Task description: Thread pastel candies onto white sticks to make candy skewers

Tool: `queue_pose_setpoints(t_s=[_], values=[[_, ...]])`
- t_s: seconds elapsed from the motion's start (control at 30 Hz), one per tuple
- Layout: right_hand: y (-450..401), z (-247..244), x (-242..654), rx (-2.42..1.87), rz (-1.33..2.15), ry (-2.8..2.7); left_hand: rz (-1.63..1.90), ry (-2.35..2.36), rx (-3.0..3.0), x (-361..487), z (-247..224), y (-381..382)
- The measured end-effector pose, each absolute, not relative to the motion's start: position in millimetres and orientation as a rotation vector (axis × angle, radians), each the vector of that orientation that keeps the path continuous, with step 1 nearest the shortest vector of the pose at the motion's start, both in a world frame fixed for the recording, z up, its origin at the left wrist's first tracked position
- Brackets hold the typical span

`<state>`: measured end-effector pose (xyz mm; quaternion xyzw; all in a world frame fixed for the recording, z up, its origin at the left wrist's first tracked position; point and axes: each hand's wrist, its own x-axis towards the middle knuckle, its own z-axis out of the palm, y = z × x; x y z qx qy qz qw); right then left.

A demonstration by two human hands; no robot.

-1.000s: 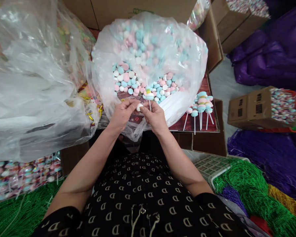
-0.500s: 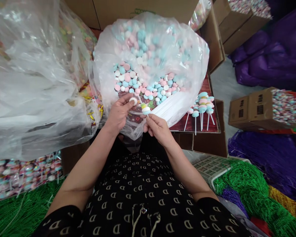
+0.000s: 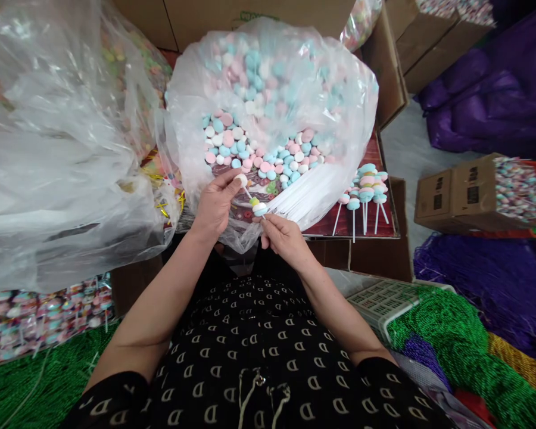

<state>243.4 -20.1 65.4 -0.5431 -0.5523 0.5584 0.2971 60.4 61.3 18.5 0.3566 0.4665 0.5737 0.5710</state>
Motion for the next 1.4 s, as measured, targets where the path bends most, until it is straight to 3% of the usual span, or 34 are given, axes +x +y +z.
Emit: queue_pose_setpoints(t_s=[0.43, 0.73, 1.4], values=[[-18.7, 67.4, 240.8, -1.479, 1.502, -1.467, 1.367, 1.136, 0.962, 65.4, 15.4, 59.6], [-17.5, 75.6, 234.9, -1.494, 1.532, -1.367, 1.441, 1.417, 1.553, 66.3, 24.9, 43.6], [-8.8, 62.1, 216.5, -1.394, 1.501, -1.190, 1.540, 1.343, 1.493, 76.2, 36.9, 39.8]])
